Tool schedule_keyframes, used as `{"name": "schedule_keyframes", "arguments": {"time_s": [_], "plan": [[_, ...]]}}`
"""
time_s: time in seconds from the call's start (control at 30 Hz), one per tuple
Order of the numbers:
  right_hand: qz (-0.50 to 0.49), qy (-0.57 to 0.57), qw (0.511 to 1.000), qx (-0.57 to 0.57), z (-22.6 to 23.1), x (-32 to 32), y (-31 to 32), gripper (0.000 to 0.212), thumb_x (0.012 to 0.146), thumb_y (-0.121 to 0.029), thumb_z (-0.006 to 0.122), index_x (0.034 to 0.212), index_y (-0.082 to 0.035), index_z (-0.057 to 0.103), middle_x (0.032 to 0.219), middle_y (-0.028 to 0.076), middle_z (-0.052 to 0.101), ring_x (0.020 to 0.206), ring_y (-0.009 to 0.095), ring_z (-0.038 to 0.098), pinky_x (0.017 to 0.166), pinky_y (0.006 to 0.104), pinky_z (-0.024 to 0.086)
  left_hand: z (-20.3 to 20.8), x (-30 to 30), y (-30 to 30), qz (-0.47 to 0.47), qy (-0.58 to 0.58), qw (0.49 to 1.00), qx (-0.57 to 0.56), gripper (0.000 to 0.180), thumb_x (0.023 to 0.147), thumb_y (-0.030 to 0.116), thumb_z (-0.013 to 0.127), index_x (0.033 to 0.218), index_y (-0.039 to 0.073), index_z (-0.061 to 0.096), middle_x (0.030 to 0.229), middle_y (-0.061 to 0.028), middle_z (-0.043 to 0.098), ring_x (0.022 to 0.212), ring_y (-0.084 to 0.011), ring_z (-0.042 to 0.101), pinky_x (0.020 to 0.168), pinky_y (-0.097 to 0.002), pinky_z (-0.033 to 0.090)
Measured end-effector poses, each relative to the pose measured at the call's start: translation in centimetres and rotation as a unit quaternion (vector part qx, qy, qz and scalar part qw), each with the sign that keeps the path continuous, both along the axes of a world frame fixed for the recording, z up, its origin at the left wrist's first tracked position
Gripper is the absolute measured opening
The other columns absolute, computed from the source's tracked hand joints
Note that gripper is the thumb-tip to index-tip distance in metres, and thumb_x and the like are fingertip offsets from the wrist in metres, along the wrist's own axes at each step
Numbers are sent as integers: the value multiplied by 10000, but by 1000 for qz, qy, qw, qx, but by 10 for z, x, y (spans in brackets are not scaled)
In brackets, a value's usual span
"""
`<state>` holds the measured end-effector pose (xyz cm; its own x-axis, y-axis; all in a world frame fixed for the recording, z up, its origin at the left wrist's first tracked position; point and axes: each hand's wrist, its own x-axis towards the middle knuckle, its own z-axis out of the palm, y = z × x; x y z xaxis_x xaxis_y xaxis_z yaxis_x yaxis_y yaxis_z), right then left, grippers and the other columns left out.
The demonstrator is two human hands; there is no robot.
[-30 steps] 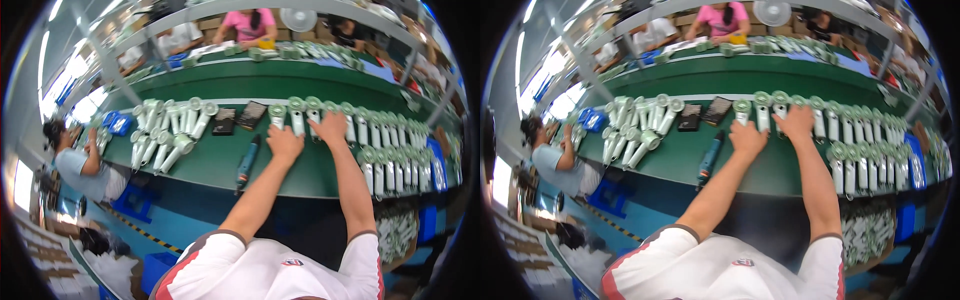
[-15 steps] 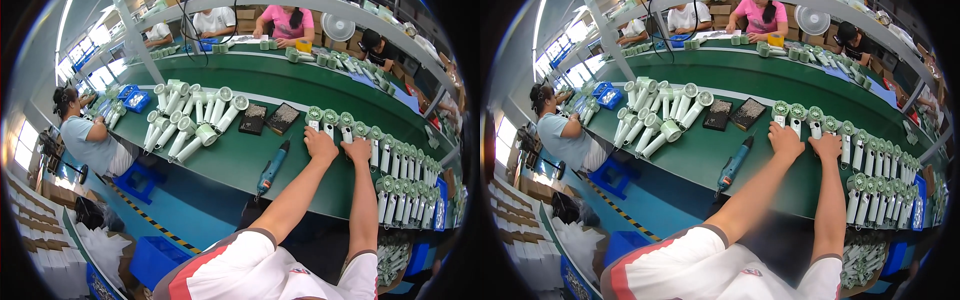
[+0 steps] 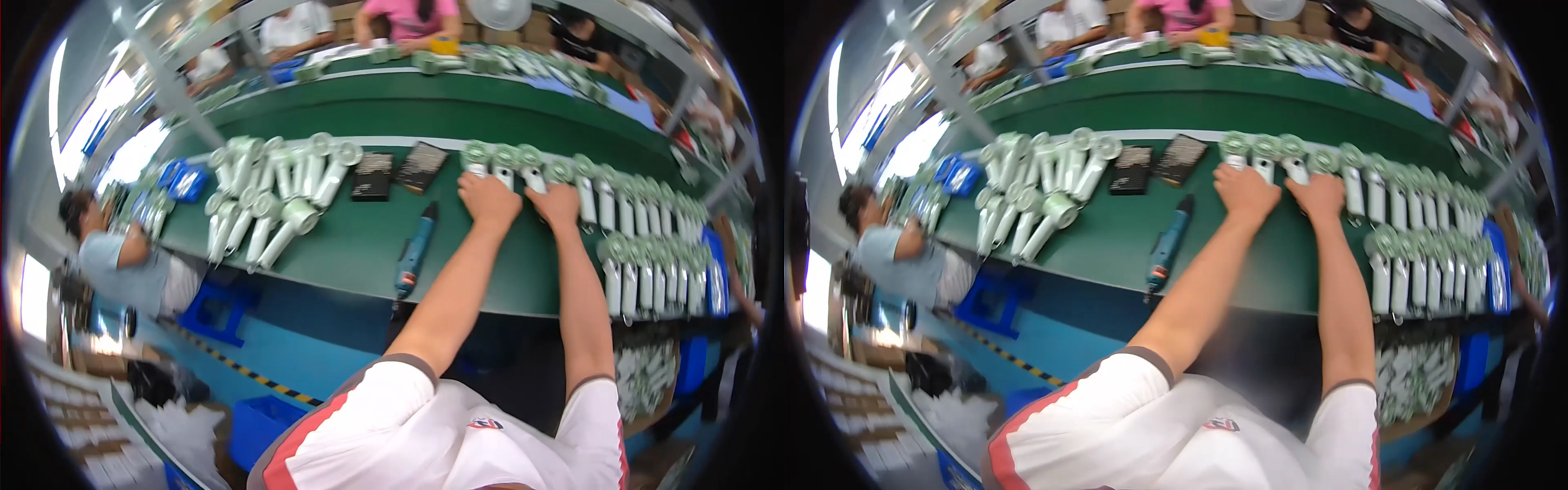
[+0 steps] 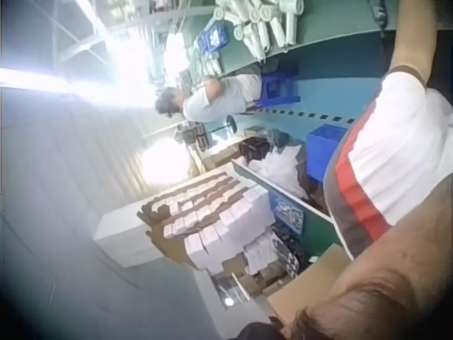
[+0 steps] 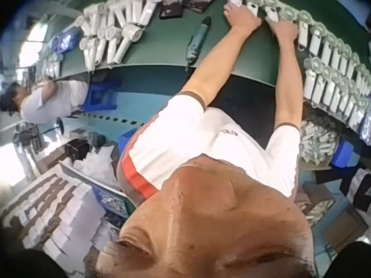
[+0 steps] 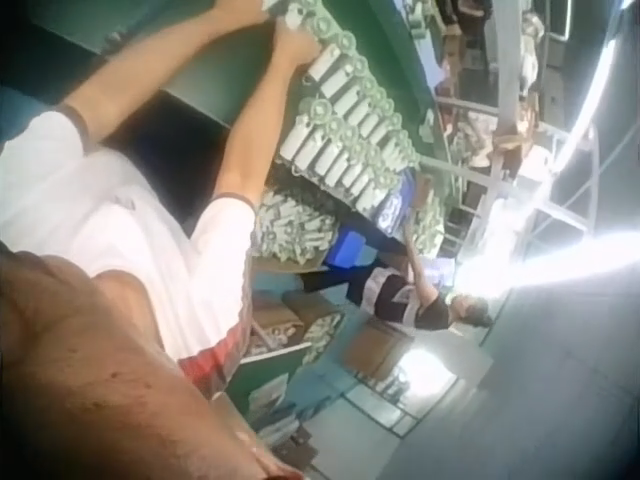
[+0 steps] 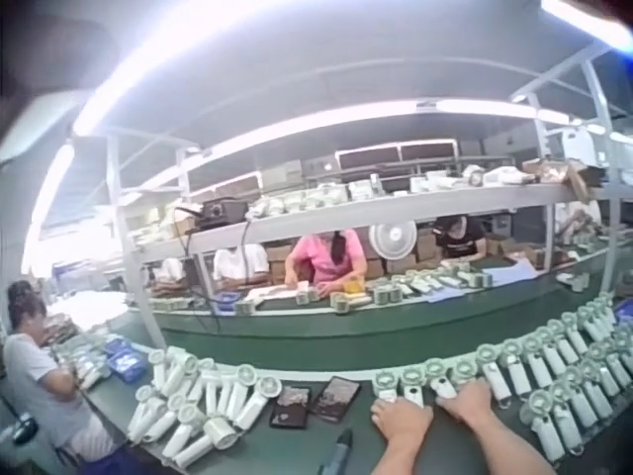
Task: The person assembles portable handheld fans by securing screws with an electric screwdriver, then tests the fans.
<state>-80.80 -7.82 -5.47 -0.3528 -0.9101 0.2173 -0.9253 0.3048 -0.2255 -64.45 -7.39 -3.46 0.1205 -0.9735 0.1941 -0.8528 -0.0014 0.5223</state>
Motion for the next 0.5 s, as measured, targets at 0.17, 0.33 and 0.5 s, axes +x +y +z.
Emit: {"name": "schedule_keyframes", "arguments": {"time_s": [0.17, 0.33, 0.5], "plan": [[-28, 2, 996, -79, -14, 4, 8, 678, 703, -698, 722, 827, -36, 793, 816, 192, 741, 827, 369, 722, 770, 478, 564, -2, 9, 8, 18, -55, 998, 14, 580, 690, 527, 773, 958, 12, 751, 1205, -290, 559, 1126, -429, 542, 936, -500, 498], [-40, -194, 966, -169, 48, 2, 63, 615, 634, -579, 808, 895, -24, 778, 921, 213, 735, 937, 375, 712, 877, 454, 566, 13, 1, 29, -29, -162, 986, -15, 818, 758, 728, 660, 1115, -4, 749, 1177, -295, 687, 1130, -468, 639, 988, -532, 497], [-88, -238, 921, -294, 84, -4, 129, 515, 626, -480, 804, 912, -52, 799, 1066, 321, 549, 1047, 475, 518, 896, 523, 478, 24, -7, 68, -98, -51, 980, -167, 770, 744, 671, 723, 961, -67, 742, 952, -297, 708, 935, -456, 660, 909, -524, 506]]}}
